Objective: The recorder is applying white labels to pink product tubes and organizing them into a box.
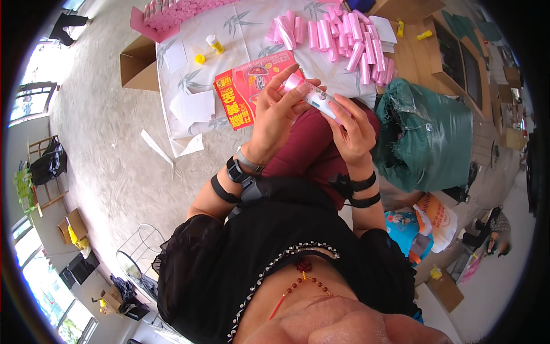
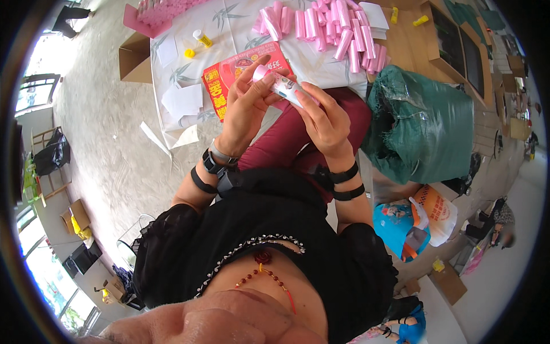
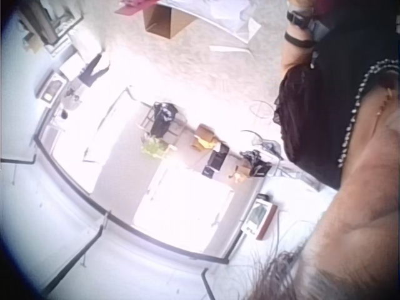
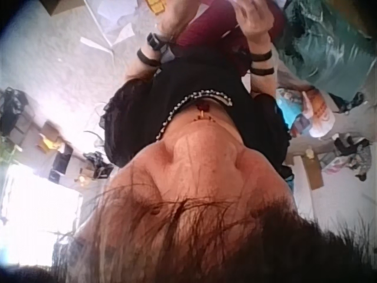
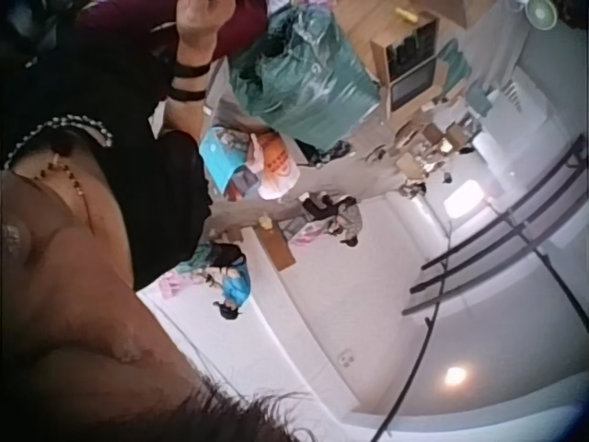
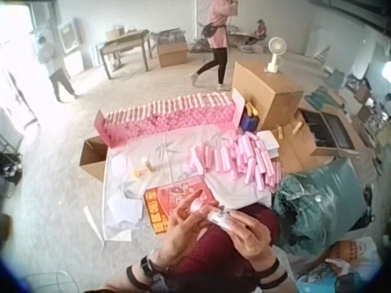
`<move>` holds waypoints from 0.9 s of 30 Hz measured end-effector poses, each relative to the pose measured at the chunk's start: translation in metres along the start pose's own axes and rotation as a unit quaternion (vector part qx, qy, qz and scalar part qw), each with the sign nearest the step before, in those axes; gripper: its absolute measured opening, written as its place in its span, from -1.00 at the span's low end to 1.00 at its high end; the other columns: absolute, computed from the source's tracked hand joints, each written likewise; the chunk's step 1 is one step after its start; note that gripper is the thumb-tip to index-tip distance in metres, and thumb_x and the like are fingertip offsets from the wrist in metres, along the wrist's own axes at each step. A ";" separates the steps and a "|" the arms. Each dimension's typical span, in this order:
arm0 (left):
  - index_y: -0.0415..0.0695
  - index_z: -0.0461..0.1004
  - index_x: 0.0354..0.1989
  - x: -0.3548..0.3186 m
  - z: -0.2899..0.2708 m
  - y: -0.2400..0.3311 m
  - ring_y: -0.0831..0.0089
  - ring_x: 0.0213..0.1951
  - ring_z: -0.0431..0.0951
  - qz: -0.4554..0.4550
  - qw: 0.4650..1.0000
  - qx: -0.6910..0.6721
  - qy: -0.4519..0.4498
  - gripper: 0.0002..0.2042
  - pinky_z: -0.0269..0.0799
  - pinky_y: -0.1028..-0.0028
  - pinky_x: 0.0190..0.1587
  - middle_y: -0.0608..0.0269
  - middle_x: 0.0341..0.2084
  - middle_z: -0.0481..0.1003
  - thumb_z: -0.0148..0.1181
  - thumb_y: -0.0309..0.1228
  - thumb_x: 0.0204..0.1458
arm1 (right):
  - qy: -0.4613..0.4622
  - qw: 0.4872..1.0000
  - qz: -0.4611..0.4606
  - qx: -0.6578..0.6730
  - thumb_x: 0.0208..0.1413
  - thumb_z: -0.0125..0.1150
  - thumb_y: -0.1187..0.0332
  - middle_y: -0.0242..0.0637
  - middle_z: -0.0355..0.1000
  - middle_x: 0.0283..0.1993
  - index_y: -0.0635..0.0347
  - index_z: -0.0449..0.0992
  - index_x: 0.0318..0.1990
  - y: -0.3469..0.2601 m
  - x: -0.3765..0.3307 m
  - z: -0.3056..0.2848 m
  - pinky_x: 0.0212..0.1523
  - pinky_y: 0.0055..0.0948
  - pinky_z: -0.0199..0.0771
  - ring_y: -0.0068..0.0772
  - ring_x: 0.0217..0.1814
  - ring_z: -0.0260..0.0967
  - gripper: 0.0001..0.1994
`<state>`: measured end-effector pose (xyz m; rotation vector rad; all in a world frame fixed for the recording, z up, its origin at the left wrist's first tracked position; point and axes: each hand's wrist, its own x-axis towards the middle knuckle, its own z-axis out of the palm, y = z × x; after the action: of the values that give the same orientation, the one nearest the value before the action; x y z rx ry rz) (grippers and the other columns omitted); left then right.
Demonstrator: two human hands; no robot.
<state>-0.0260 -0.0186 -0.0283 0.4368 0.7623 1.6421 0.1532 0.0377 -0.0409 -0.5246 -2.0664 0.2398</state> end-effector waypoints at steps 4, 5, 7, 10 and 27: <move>-0.35 -0.01 0.48 0.007 -0.008 -0.002 0.09 0.07 0.64 0.002 0.999 -0.025 0.028 -0.33 0.59 0.27 0.13 -0.23 0.07 0.55 0.20 -0.55 0.27 | -0.016 0.999 0.036 0.023 -0.02 0.50 0.60 -0.08 0.57 0.07 0.26 0.52 0.04 0.003 0.003 0.008 0.00 -0.31 0.66 -0.12 0.04 0.61 -0.56; -0.33 -0.01 0.48 0.007 -0.010 -0.003 0.12 0.07 0.64 0.025 0.999 -0.007 0.032 -0.32 0.58 0.28 0.13 -0.21 0.07 0.55 0.22 -0.57 0.26 | -0.029 0.998 0.057 0.018 0.00 0.50 0.59 -0.07 0.57 0.07 0.26 0.50 0.02 0.002 0.004 0.010 0.03 -0.31 0.63 -0.11 0.04 0.60 -0.58; -0.32 0.05 0.46 0.004 -0.009 -0.009 0.19 0.07 0.63 0.053 0.998 0.031 0.006 -0.33 0.57 0.30 0.14 -0.15 0.08 0.56 0.25 -0.59 0.23 | -0.008 0.989 0.132 0.071 0.03 0.49 0.58 -0.07 0.58 0.06 0.27 0.50 0.02 -0.006 0.000 0.015 0.06 -0.31 0.60 -0.12 0.05 0.60 -0.61; -0.28 0.26 0.36 -0.003 -0.009 -0.016 0.34 0.05 0.62 0.062 0.994 0.084 -0.017 -0.42 0.55 0.34 0.13 0.00 0.07 0.58 0.30 -0.63 0.17 | 0.012 0.958 0.240 0.154 0.11 0.45 0.56 -0.09 0.57 0.07 0.30 0.48 0.05 -0.013 -0.012 0.025 0.12 -0.35 0.56 -0.24 0.10 0.58 -0.63; -0.24 0.58 0.00 0.014 -0.043 -0.007 0.63 -0.19 0.59 0.068 0.986 0.134 0.076 -0.74 0.51 0.49 -0.11 0.34 -0.31 0.65 0.39 -0.43 0.18 | -0.056 0.779 0.447 0.435 0.33 0.24 0.49 -0.11 0.57 -0.05 0.46 0.39 0.13 -0.012 -0.033 0.061 0.02 -0.41 0.64 -0.37 -0.07 0.63 -0.69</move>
<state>-0.0521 -0.0152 -0.0659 0.5684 1.0955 1.7196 0.1129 0.0142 -0.0934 -0.8510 -1.4006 1.7168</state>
